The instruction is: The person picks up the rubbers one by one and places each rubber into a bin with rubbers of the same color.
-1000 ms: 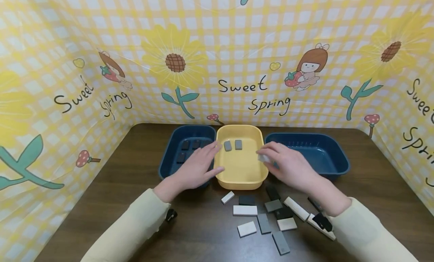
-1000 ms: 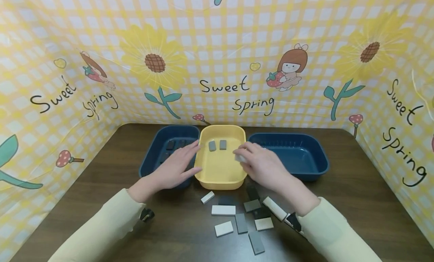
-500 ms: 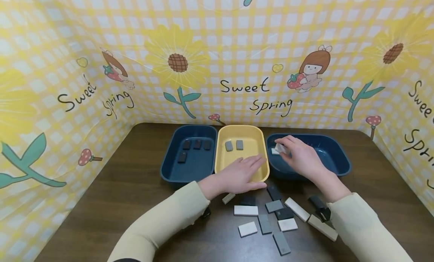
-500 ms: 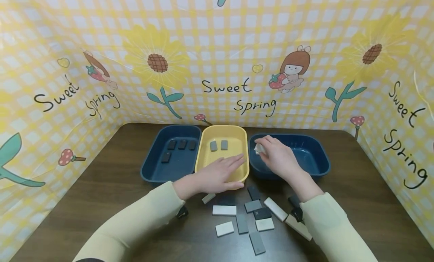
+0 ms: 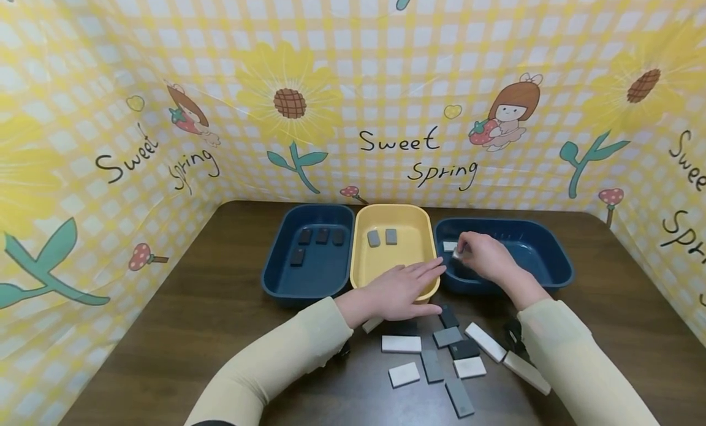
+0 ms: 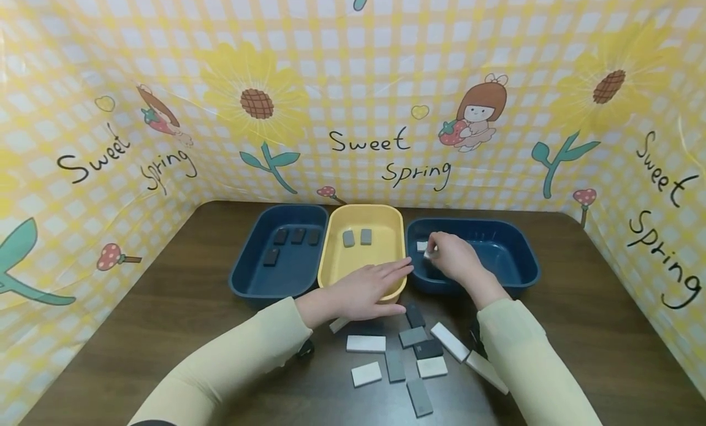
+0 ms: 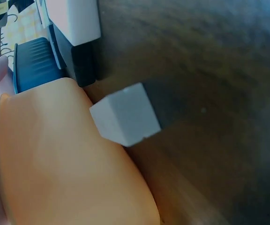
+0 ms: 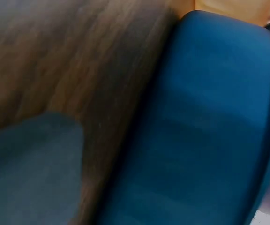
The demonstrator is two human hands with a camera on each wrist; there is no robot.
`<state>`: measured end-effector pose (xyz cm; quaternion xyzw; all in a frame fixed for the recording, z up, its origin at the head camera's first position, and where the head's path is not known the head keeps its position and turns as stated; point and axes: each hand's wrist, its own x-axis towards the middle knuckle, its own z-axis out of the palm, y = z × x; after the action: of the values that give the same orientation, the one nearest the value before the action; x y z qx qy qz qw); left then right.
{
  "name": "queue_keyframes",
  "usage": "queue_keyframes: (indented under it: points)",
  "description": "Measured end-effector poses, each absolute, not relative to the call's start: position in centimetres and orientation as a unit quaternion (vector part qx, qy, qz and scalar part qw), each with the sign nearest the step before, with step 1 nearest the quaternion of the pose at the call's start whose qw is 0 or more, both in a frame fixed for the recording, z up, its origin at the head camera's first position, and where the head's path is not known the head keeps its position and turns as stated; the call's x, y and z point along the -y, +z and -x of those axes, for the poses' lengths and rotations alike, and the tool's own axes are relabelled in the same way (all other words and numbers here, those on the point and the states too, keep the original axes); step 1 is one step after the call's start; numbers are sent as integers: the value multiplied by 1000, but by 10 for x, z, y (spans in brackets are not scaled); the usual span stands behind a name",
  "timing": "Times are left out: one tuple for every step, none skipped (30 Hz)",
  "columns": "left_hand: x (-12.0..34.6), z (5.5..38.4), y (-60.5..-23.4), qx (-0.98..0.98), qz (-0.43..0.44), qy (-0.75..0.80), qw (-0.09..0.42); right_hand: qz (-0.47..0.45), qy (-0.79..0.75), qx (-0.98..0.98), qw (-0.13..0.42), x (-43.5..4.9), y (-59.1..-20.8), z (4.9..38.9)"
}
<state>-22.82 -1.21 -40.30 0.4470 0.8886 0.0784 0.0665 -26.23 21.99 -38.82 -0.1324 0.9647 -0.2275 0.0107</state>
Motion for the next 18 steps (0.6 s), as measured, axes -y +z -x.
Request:
queue_keyframes:
  points:
    - [12, 228, -403, -889, -447, 77, 66, 135, -224, -965, 14, -219, -390, 265]
    - [12, 228, -403, -889, -448, 76, 64, 137, -222, -965, 18, -218, -392, 267]
    - [12, 228, -404, -889, -448, 74, 63, 139, -218, -966, 22, -217, -394, 269]
    - [11, 228, -404, -889, -448, 74, 63, 143, -213, -966, 23, -217, -396, 270]
    - [11, 228, -404, -888, -449, 72, 63, 149, -208, -966, 24, -217, -398, 272]
    - [10, 228, -404, -888, -450, 71, 62, 152, -204, -967, 26, -217, -400, 273]
    - [10, 227, -405, -888, -451, 69, 61, 153, -201, -967, 30, -217, -402, 273]
    - [10, 227, -405, -888, -452, 67, 59, 155, -200, -967, 33, -217, -404, 274]
    - [10, 227, -405, -887, -453, 65, 58, 156, -198, -967, 36, -216, -405, 274]
    - [9, 227, -405, -887, -454, 63, 56, 157, -197, -967, 38, -216, -406, 274]
    - [10, 226, -405, -887, -455, 62, 55, 159, -196, -967, 39, -216, -407, 275]
    - [10, 226, -405, -886, -456, 61, 53, 157, -194, -968, 39, -215, -407, 275]
    - [10, 226, -404, -887, -456, 60, 53, 160, -193, -967, 37, -214, -408, 276]
    - [10, 226, -404, -887, -455, 60, 52, 161, -192, -967, 35, -214, -408, 276]
    - [10, 226, -404, -887, -454, 59, 52, 163, -191, -967, 33, -213, -409, 277]
    - [10, 226, -404, -888, -453, 59, 52, 168, -191, -967, 31, -212, -409, 278]
    - [10, 227, -404, -888, -453, 59, 52, 170, -190, -967, 31, -211, -409, 279]
    - [11, 227, -405, -889, -452, 59, 51, 170, -190, -966, 31, -211, -409, 279]
